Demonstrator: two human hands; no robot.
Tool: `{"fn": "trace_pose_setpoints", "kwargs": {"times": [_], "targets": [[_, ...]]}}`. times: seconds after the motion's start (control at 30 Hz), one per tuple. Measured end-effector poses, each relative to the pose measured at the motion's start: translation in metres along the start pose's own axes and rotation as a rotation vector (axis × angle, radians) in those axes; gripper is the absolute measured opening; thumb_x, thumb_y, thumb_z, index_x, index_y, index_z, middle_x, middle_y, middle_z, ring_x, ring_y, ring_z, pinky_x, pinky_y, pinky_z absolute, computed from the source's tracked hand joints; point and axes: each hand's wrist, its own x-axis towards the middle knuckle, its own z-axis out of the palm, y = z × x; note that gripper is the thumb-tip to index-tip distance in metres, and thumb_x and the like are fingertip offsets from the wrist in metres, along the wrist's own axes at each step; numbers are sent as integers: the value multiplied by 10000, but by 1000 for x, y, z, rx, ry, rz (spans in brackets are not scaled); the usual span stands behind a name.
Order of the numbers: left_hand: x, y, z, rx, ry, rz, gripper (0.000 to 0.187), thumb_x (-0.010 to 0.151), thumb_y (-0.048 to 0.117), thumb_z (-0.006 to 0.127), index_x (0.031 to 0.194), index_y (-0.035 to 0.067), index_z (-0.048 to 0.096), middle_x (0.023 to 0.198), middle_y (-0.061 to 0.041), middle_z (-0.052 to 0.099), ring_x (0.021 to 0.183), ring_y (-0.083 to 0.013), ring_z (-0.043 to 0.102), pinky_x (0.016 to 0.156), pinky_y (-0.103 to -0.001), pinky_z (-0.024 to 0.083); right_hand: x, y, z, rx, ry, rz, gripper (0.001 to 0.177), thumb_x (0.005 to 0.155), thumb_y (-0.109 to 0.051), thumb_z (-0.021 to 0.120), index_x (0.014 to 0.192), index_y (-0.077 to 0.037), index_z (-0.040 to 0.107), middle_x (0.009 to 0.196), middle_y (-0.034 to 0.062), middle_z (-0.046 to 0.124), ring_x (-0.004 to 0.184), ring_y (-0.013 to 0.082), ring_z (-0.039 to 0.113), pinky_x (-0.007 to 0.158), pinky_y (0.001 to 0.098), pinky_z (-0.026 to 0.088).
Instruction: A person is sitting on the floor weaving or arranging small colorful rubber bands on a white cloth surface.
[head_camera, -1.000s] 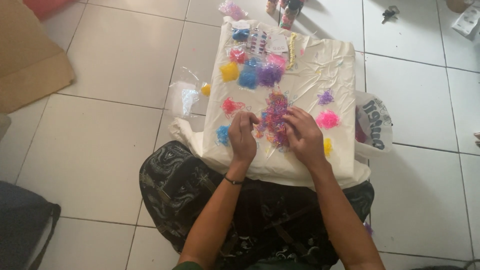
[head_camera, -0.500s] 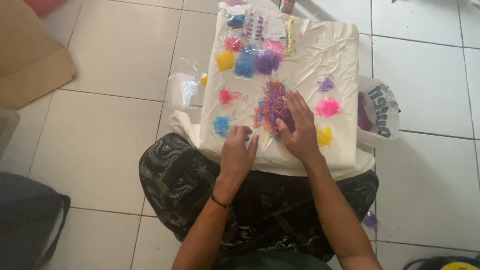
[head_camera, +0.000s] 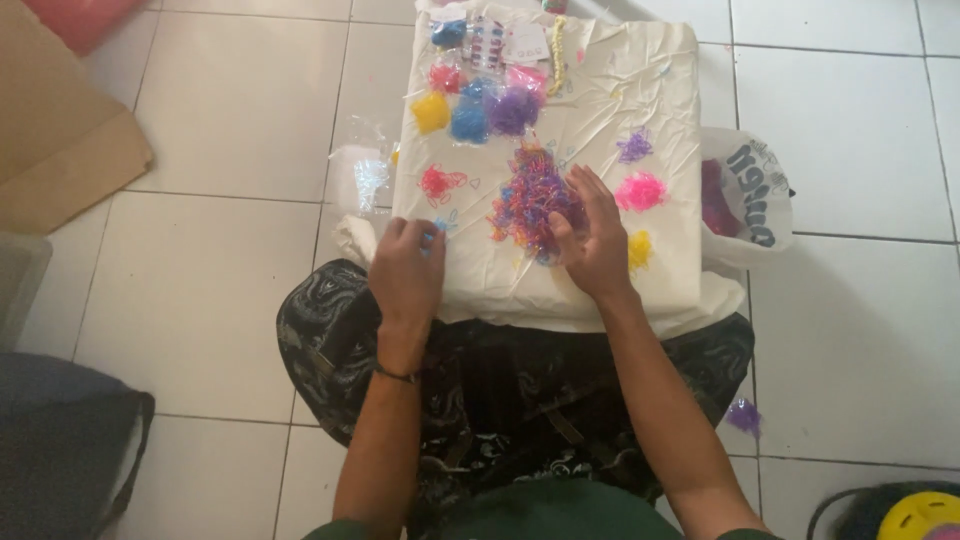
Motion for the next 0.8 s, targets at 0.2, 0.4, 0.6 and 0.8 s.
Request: {"fn": "trace_pose_setpoints", "kwargs": {"times": [0.2,0.4,0.6,0.8], "targets": [[11,-13,-4,-27,-45,4,119,836,258,818,921,214,749,778,-10,626,747,-281,711,660,-445,587,1,-6,-3,29,27,52,480,1017,-390,605,1437,-161,569,1487,139,556,1434,368,463,1171,540,376],[-14,13,57,-230,-65,353,89,855,203,765,944,198,776,868,-89,649,781,-354,691,651,-469,571,1,-5,-6,16,81,47,424,1059,-388,528,1403,-144,576,1435,150,583,1383,376,513,1135,539,434],[-31,49,60,-114,-13,491,220,803,193,804,1000,121,738,876,-81,600,801,-300,665,681,-404,552,0,-6,-5,28,112,58,413,1070,-408,509,1386,-153,584,1408,140,603,1358,364,538,1123,531,449],[-24,55,62,-16,-48,504,100,837,180,785,915,126,754,861,-45,586,774,-229,615,644,-355,504,0,-5,-6,57,93,123,430,1050,-450,517,1386,-189,580,1427,133,594,1344,356,550,1104,526,469]]}}
